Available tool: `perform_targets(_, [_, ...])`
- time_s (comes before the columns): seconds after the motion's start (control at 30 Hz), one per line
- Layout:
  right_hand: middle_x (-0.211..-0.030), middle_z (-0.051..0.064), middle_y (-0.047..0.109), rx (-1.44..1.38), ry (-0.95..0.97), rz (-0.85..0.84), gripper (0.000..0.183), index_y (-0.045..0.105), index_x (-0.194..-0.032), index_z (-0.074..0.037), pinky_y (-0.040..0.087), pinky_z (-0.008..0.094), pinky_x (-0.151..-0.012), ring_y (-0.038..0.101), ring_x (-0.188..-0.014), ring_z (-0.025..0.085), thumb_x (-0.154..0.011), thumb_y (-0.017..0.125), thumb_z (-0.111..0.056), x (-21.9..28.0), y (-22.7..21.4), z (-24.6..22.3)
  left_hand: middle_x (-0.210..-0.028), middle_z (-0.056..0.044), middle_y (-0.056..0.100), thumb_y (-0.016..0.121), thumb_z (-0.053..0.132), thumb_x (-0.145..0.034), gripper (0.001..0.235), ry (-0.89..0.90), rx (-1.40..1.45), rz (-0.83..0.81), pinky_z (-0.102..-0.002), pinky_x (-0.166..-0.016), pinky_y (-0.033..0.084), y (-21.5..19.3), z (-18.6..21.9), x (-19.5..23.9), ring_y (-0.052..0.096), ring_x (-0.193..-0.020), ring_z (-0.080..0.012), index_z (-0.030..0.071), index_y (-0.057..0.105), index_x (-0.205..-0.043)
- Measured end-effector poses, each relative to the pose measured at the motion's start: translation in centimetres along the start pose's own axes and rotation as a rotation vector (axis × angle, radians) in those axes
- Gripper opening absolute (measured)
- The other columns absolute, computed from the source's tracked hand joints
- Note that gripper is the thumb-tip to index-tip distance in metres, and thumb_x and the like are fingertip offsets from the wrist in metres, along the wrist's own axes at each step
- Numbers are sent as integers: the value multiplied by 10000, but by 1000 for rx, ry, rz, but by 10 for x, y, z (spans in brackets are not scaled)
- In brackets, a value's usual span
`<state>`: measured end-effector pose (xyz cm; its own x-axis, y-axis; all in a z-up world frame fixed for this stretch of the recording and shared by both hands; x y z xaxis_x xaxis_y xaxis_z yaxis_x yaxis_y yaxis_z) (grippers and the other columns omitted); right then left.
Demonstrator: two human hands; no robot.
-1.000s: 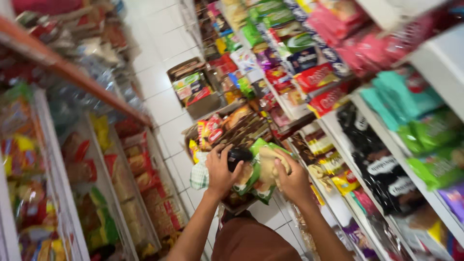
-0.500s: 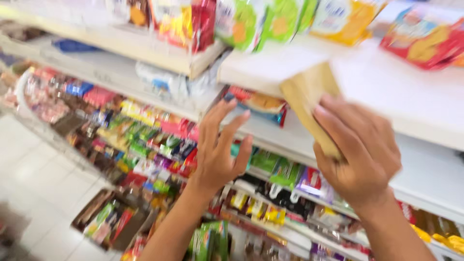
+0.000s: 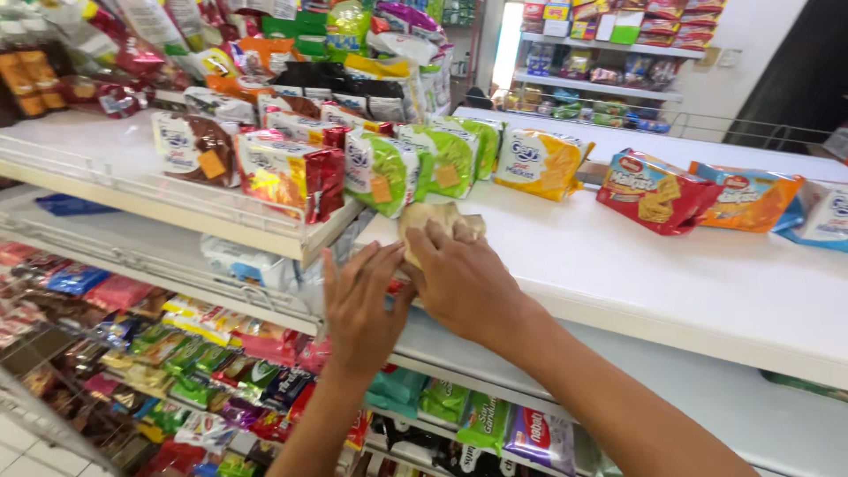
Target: The person wipes the white shelves of a snack display with a cloth. They move along the aisle, cleaning the top and lower shelves, and briefly handle a spray bottle before continuing to wipe the surfaces.
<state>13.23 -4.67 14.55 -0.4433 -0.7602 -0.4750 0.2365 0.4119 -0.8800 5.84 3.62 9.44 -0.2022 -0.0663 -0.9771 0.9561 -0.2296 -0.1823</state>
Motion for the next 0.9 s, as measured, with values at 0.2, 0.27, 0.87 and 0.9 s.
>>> perform_targets(0.2, [-1367, 214, 639, 81, -340, 7, 433, 592, -1275, 36, 493, 430, -1052, 589, -1301, 393, -855, 593, -72, 53, -40, 40, -1213, -19, 716, 800, 293, -851, 386, 21, 23, -26, -648, -1191, 223, -9, 7, -14, 609, -1214, -265, 128, 689, -1182])
perform_targets(0.27, [-1369, 193, 643, 76, -122, -85, 444, 616, -1293, 5, 493, 425, -1043, 614, -1245, 379, -871, 630, -133, 68, -52, 76, -1189, -49, 711, 801, 325, -827, 413, 60, 50, -75, -656, -1164, 227, -5, 16, -21, 611, -1189, -279, 111, 699, -1165])
perform_targets(0.87, [-1282, 150, 712, -61, 97, -169, 474, 705, -1232, -95, 521, 431, -989, 698, -1116, 348, -764, 639, -75, 62, -61, 133, -1110, -49, 715, 817, 312, -857, 338, 141, 285, -100, -409, -983, 461, 24, 43, -36, 668, -1110, -250, 91, 706, -1086])
perform_targets(0.9, [-1290, 148, 705, 23, 117, -163, 445, 718, -1196, -99, 525, 430, -985, 696, -1113, 350, -755, 655, -92, 67, -69, 146, -1109, -52, 718, 810, 318, -860, 331, 137, 281, -118, -412, -982, 463, 26, 46, -36, 665, -1104, -258, 90, 703, -1074])
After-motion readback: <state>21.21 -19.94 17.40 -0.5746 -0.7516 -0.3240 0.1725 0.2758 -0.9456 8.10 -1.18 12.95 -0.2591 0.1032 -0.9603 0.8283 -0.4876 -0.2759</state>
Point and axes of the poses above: each hand's wrist, its own x-axis away from the middle knuckle, its own y-axis out of the palm, z = x × y, the point moved 9 cm from there along -x, towards the middle knuckle
